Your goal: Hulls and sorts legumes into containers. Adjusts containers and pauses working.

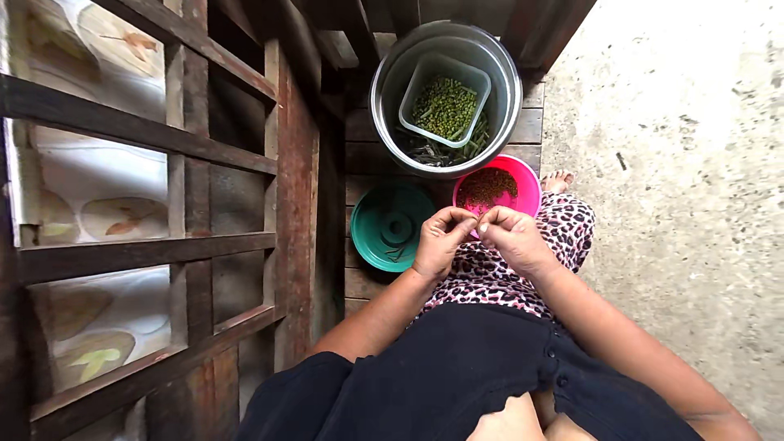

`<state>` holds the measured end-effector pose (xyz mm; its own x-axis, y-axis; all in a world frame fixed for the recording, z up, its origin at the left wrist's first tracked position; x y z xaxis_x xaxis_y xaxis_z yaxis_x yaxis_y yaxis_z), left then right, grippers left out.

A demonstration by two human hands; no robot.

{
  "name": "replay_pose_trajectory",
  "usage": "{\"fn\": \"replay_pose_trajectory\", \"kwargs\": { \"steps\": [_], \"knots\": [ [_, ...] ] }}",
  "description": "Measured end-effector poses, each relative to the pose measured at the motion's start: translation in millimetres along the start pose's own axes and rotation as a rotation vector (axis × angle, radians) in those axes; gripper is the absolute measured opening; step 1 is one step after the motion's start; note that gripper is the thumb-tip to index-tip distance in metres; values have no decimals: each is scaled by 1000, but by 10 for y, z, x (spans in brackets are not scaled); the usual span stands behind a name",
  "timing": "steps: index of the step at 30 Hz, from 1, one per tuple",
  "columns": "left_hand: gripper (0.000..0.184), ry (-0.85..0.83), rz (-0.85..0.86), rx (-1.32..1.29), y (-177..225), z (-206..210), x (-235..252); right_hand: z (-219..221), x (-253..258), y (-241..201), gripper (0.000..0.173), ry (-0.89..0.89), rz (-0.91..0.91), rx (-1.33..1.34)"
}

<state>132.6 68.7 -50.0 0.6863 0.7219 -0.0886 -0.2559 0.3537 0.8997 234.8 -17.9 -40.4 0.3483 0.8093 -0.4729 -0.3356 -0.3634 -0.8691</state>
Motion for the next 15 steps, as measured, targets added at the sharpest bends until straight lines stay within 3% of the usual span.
{"fn": "replay_pose_trajectory", "kwargs": {
  "steps": [3, 5, 7, 11, 15],
  "knots": [
    [16, 221, -19, -54, 138, -362, 163, 61, 42, 21, 10, -22, 43, -446],
    [17, 313, 0, -56, 222, -621, 224, 15, 126, -52, 7, 32, 32, -607],
    [15, 292, -24, -22, 199, -717, 181, -3, 265, -259, 10, 122, -120, -684],
    [13, 186, -188, -4, -30, -492, 0, 167, 610, -748, 17, 260, -426, -759],
    [16, 109, -313, -110, -224, -257, -75, 195, 724, -810, 32, 186, -232, -793]
  ]
}}
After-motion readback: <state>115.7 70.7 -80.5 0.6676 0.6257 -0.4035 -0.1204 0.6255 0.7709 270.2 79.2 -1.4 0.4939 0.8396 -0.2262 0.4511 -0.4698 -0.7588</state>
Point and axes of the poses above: each hand's wrist, its own x-axis towards the middle knuckle, its own z-axis out of the palm, y = z × x, the point moved 8 cm from there along x, towards the middle knuckle, and after that the axes turned 11 degrees about z, right-handed, at the moved point
